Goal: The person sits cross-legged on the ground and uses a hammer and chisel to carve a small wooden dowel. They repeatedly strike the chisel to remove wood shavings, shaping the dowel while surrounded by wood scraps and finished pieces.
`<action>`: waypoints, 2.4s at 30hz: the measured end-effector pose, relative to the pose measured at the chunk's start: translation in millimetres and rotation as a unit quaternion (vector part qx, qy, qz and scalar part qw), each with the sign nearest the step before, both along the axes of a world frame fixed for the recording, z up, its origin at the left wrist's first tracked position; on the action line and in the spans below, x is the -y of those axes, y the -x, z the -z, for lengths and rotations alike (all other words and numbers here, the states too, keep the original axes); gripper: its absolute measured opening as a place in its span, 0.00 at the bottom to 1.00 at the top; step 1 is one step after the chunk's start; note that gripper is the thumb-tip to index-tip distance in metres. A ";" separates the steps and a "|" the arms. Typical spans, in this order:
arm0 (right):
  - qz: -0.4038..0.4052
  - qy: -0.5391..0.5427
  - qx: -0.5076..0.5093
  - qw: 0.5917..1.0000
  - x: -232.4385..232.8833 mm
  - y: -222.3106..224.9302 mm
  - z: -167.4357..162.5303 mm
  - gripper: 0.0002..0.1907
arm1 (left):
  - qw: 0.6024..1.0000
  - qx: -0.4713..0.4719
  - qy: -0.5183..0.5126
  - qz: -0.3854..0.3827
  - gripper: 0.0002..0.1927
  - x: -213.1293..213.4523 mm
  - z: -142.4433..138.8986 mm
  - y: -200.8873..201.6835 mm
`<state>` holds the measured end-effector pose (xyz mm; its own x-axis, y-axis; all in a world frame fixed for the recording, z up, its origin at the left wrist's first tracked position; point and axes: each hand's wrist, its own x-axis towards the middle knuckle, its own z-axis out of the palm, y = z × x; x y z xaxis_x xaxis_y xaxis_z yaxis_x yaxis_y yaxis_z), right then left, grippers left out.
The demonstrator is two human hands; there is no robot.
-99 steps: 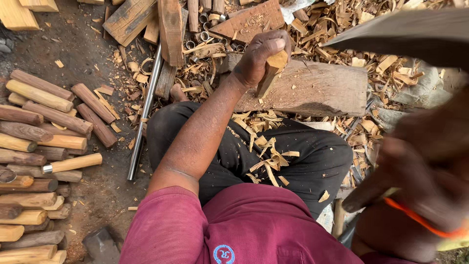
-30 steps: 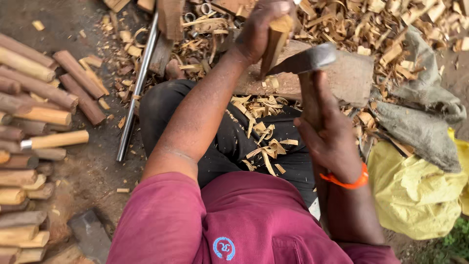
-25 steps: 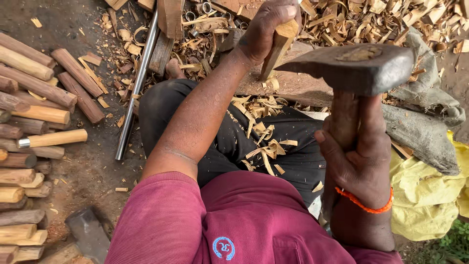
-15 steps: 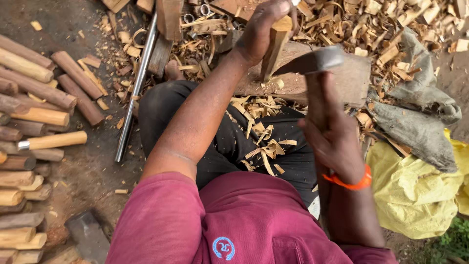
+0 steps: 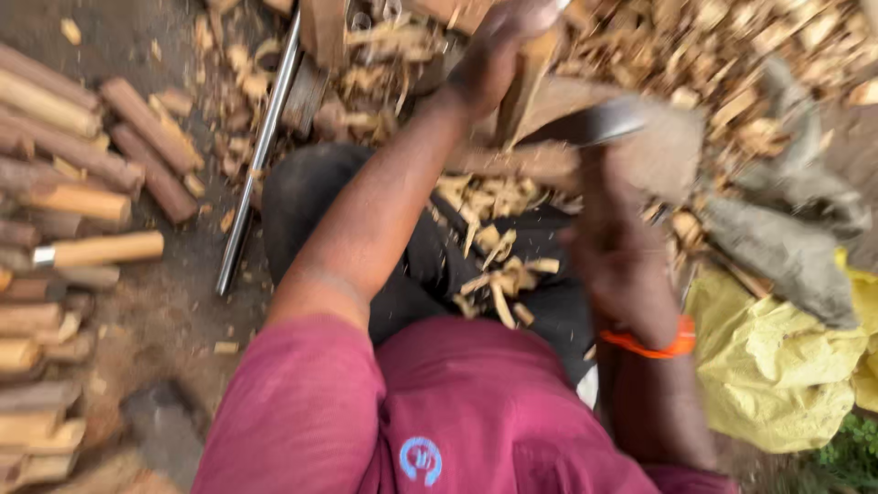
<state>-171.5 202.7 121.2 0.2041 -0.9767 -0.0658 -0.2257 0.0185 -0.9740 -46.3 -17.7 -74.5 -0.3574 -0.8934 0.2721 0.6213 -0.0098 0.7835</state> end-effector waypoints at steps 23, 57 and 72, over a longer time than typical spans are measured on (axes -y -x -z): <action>0.110 0.012 -0.057 0.992 -7.3 -12.0 -61.9 0.44 | 0.998 0.039 0.031 -0.026 0.18 -23.0 -33.8 1.8; 0.033 0.095 -0.240 0.966 36.3 -13.7 -84.7 0.48 | 0.994 -0.002 0.027 0.101 0.15 -22.5 -51.4 -17.1; 0.068 0.045 -0.152 0.985 19.2 -1.8 -85.0 0.50 | 0.990 0.018 -0.008 0.137 0.16 -26.0 -62.0 -19.3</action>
